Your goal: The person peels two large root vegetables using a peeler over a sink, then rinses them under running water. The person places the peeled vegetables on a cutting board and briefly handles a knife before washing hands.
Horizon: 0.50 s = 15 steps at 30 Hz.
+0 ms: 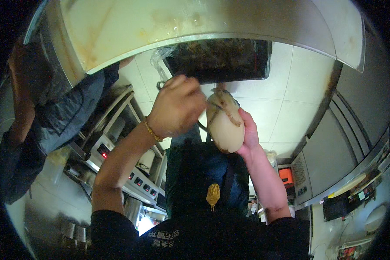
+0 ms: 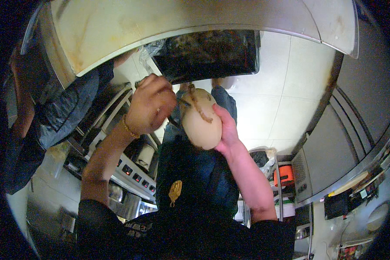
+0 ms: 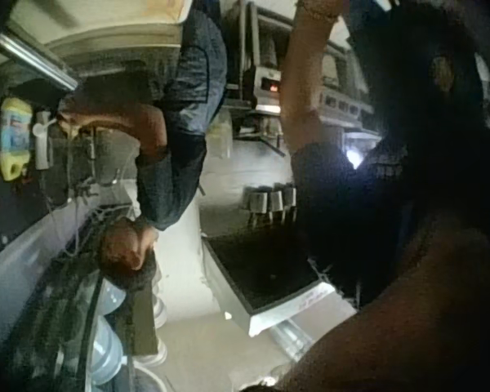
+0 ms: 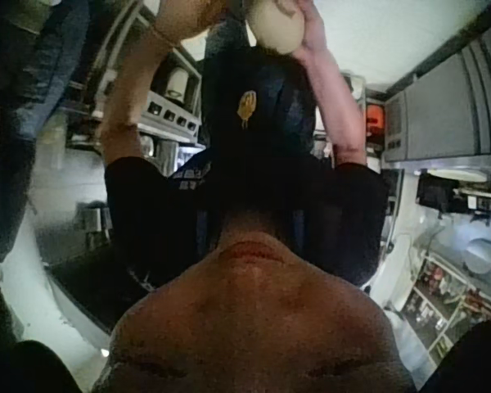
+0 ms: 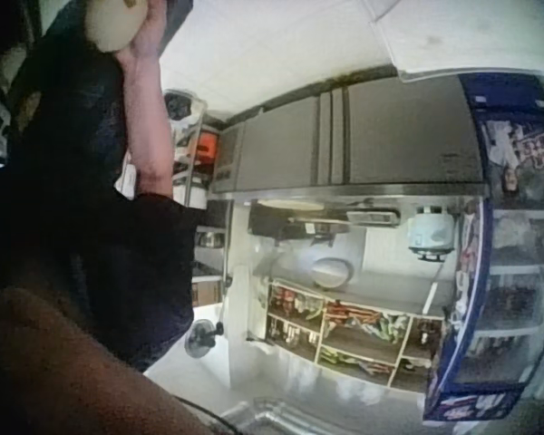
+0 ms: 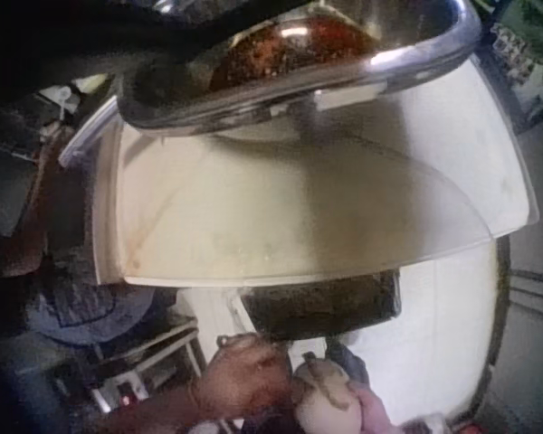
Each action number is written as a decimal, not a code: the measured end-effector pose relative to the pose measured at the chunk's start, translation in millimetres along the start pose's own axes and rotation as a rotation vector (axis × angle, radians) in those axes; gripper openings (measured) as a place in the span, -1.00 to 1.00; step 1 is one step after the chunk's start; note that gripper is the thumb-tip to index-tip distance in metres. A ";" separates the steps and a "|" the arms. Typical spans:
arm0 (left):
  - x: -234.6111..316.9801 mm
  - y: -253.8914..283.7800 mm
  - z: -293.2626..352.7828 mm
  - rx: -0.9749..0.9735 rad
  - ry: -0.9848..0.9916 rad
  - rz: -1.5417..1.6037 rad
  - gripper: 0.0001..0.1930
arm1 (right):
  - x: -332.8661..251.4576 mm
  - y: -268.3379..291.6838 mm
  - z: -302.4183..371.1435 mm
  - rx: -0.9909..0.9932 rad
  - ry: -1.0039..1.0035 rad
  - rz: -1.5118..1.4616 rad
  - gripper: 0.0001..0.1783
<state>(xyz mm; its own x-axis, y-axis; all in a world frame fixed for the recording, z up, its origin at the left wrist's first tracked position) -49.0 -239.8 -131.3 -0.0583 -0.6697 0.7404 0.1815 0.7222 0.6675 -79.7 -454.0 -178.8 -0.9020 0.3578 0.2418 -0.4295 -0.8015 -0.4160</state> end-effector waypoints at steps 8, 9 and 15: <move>-37.5 -22.3 -28.2 -0.177 -0.135 -0.229 -0.92 | -23.4 12.9 24.9 -0.377 0.008 -0.040 -0.15; -49.3 -29.5 -23.3 -0.336 0.022 -0.309 -0.87 | -25.6 10.8 33.6 -0.459 0.063 -0.030 -0.12; -12.5 -24.9 9.9 0.058 0.603 0.321 -0.90 | -32.9 -14.9 42.0 -0.234 0.278 0.130 -0.14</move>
Point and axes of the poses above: each hand's wrist, its own z-axis away from the middle knuckle, its own y-axis out of the back of the hand, x = y × z, the point moved 3 cm from there along -z, towards the middle knuckle, and after that the axes turned 10 degrees about x, right-handed, at the moved point
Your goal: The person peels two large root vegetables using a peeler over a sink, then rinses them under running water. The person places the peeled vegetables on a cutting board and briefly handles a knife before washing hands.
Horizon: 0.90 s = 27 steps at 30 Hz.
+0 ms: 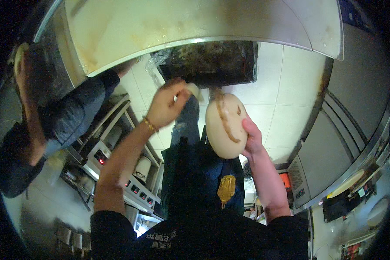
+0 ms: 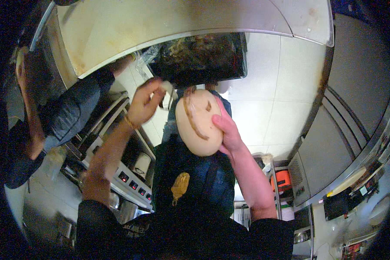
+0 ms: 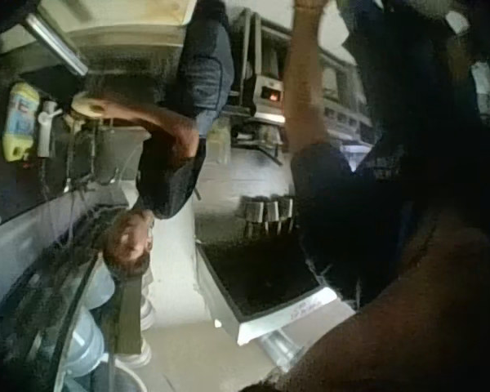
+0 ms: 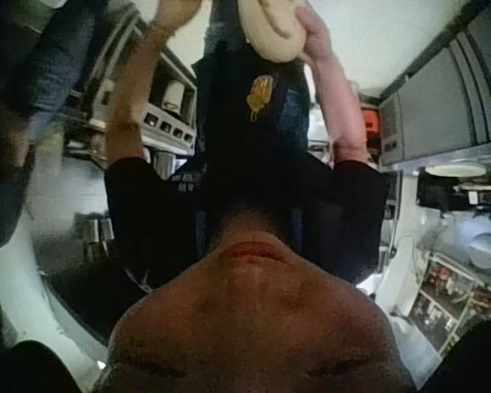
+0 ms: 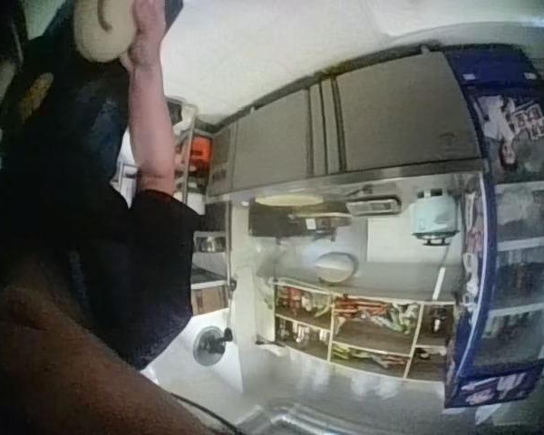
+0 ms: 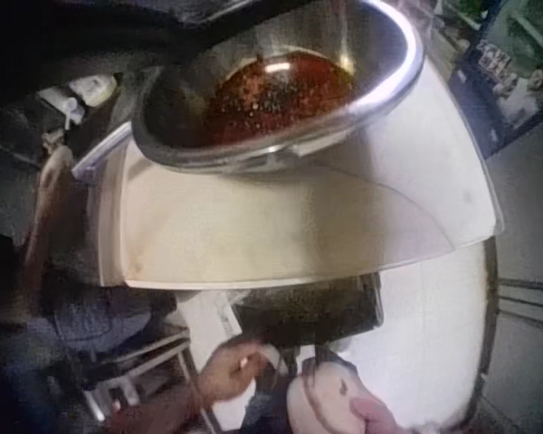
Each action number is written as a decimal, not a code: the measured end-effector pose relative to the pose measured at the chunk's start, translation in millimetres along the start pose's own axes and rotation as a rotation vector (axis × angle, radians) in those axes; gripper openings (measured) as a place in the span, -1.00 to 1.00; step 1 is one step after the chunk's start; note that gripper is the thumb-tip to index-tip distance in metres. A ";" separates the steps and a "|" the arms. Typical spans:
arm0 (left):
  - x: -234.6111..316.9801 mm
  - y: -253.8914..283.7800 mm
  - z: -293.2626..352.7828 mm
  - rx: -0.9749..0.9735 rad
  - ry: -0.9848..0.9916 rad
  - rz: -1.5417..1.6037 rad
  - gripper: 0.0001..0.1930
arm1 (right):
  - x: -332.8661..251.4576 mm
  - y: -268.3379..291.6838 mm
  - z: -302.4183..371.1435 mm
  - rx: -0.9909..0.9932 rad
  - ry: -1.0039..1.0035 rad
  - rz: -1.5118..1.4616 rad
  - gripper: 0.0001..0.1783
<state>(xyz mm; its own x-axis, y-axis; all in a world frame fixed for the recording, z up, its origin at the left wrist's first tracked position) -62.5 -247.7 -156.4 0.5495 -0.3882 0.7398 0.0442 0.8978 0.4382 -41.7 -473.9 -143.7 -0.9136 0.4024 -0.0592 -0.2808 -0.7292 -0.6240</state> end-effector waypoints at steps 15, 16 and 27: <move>-57.5 25.7 -39.1 -0.193 0.031 -0.382 -0.82 | 20.3 -9.8 12.6 0.138 0.001 0.100 -0.11; -56.9 17.2 -28.9 -0.122 0.039 -0.148 -0.81 | 21.2 -10.7 9.8 0.150 -0.020 0.039 -0.12; -17.2 -51.3 36.3 0.588 0.376 1.046 -0.81 | 41.5 -35.8 -15.6 0.365 -0.091 0.199 -0.38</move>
Point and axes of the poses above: each hand's wrist, its own z-axis away from the middle knuckle, its own y-axis out of the back of the hand, x = y × z, the point moved 3 cm from there along -z, towards the middle knuckle, and after that the axes turned 10 degrees about x, right-handed, at the moved point
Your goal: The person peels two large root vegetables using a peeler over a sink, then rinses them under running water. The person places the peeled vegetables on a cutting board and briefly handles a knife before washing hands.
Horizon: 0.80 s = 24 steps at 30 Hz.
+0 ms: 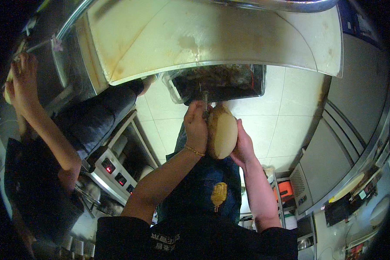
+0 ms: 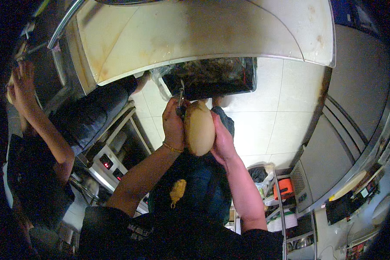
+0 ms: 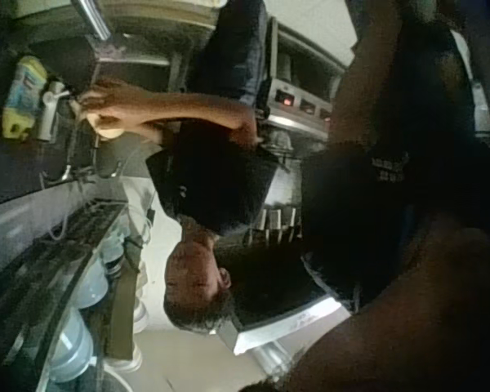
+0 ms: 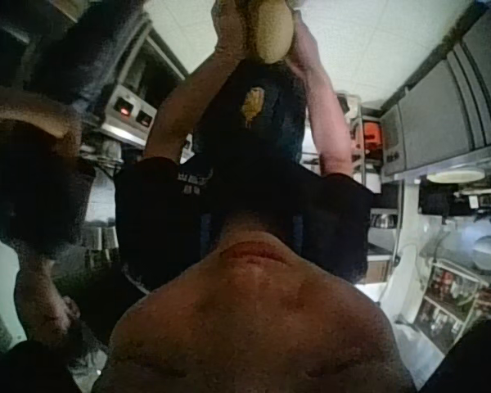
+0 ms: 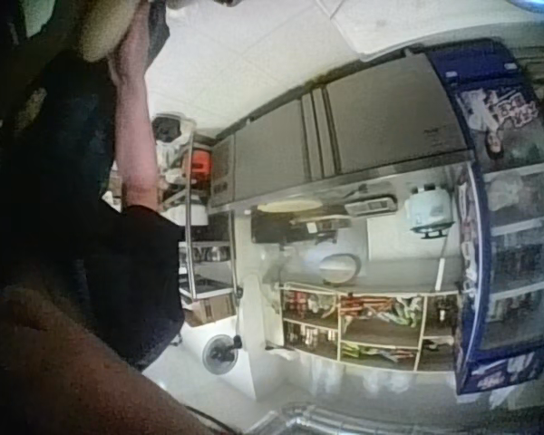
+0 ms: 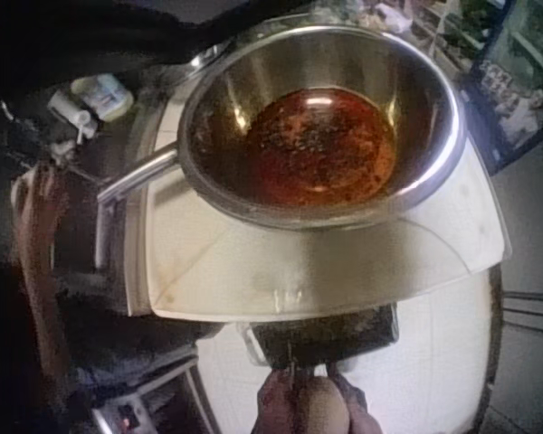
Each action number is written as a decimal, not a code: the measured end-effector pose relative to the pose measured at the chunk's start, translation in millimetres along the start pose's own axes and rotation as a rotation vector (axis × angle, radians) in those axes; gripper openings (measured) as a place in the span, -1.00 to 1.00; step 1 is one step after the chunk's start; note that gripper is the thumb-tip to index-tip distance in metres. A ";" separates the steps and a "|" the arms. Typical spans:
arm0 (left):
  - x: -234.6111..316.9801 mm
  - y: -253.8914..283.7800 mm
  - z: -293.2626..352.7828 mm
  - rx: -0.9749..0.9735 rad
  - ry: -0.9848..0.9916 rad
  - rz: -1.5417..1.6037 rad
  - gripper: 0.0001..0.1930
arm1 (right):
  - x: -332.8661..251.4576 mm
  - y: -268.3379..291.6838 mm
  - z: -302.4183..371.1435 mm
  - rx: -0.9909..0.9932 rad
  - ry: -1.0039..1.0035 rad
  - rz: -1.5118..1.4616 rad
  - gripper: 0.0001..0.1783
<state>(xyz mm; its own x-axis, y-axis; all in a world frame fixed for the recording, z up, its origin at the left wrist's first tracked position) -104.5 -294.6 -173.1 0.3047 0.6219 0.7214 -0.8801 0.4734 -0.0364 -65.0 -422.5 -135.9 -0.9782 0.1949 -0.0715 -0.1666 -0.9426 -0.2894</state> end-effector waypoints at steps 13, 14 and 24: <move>78.8 -59.9 -0.7 -0.580 -0.652 -0.777 -0.88 | -27.5 15.3 12.7 -0.072 0.622 0.425 0.13; 85.7 -63.2 -2.2 -0.704 -0.829 -0.959 -0.89 | -30.2 17.2 11.2 -0.077 0.621 0.442 0.12; 77.3 -64.0 -72.4 -1.026 -0.616 -1.773 -0.83 | -58.0 27.2 33.0 -0.163 0.668 0.675 0.13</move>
Point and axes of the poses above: each hand's wrist, its own z-axis away from the middle knuckle, its own y-axis out of the back of the hand, x = y × z, the point moved 3 cm from there along -z, towards the middle knuckle, and after that the axes turned 10 degrees about x, right-handed, at the moved point
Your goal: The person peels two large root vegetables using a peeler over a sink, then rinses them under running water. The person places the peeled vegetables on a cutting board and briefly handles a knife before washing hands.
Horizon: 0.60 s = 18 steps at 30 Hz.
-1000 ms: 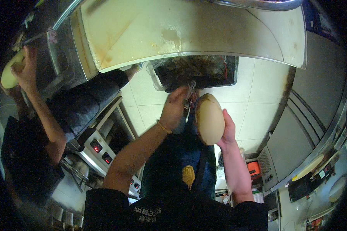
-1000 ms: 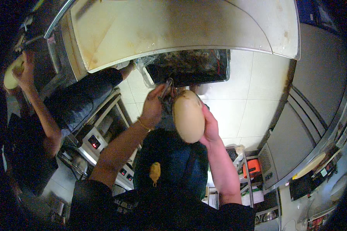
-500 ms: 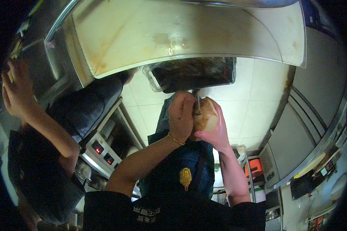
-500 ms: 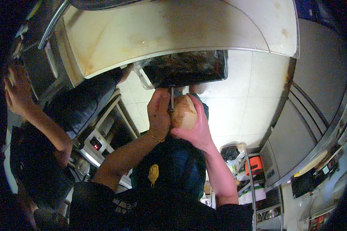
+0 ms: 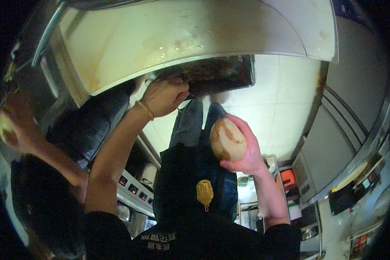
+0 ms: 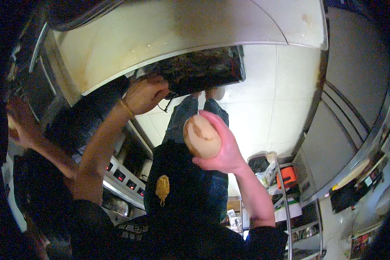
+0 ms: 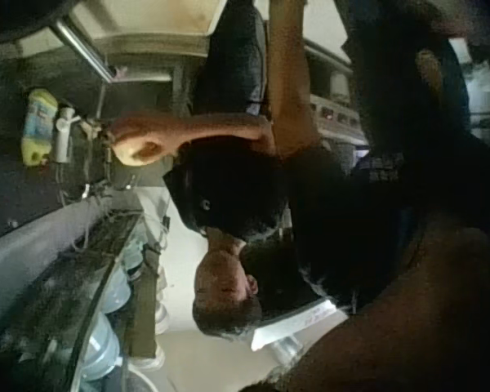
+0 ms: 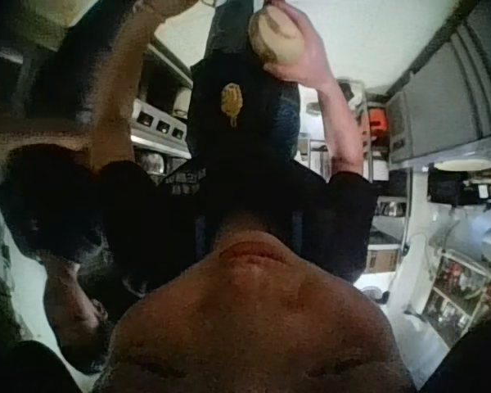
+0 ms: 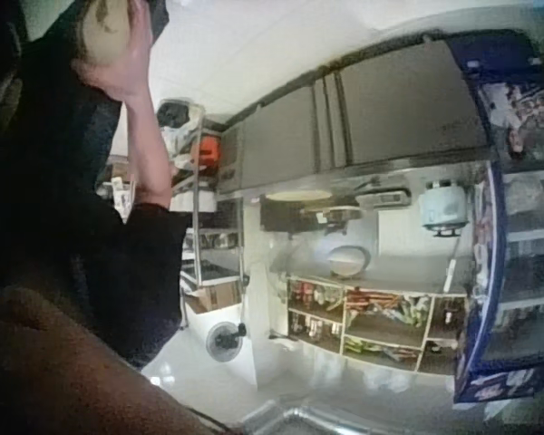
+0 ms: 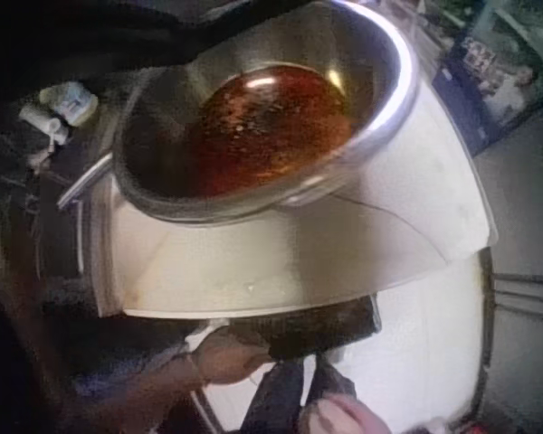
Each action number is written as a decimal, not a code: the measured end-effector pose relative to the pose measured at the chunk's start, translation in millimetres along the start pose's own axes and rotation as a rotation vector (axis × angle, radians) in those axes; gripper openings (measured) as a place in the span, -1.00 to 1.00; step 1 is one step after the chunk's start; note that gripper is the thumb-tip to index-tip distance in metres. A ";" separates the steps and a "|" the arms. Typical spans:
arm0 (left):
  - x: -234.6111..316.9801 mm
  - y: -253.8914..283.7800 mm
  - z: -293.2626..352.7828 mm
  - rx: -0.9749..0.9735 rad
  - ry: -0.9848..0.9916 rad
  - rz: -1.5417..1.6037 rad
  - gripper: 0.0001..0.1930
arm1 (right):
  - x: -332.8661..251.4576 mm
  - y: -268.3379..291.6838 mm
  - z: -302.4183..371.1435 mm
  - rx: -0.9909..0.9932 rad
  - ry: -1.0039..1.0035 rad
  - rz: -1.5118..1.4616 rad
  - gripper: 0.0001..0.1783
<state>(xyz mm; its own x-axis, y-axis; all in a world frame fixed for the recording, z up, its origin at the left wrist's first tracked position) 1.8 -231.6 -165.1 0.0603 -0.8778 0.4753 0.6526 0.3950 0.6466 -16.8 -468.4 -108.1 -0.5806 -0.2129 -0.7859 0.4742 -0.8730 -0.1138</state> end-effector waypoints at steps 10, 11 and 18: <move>46.3 32.7 -5.3 0.197 -0.292 -0.146 -0.87 | 0.2 0.9 -8.8 0.002 -0.051 0.363 0.13; 37.7 32.9 -7.9 0.117 -0.185 -0.106 -0.87 | -0.3 1.8 -7.7 0.003 -0.045 0.356 0.13; 27.3 -12.3 12.8 0.362 -0.336 0.193 -0.88 | 3.3 6.6 -13.3 0.024 -0.007 0.354 0.16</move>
<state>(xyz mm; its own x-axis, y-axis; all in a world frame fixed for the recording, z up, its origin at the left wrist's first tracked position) -14.3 -257.0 -152.4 -0.1305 -0.6677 0.7329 0.3476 0.6615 0.6645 -6.8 -469.1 -119.6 -0.3874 -0.5070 -0.7700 0.6315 -0.7544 0.1791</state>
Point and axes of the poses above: each hand's wrist, its own z-axis away from the middle knuckle, its own y-axis out of the back of the hand, x = y × z, the point moved 3 cm from there along -z, towards the middle knuckle, and after that the axes turned 10 degrees about x, right-handed, at the moved point
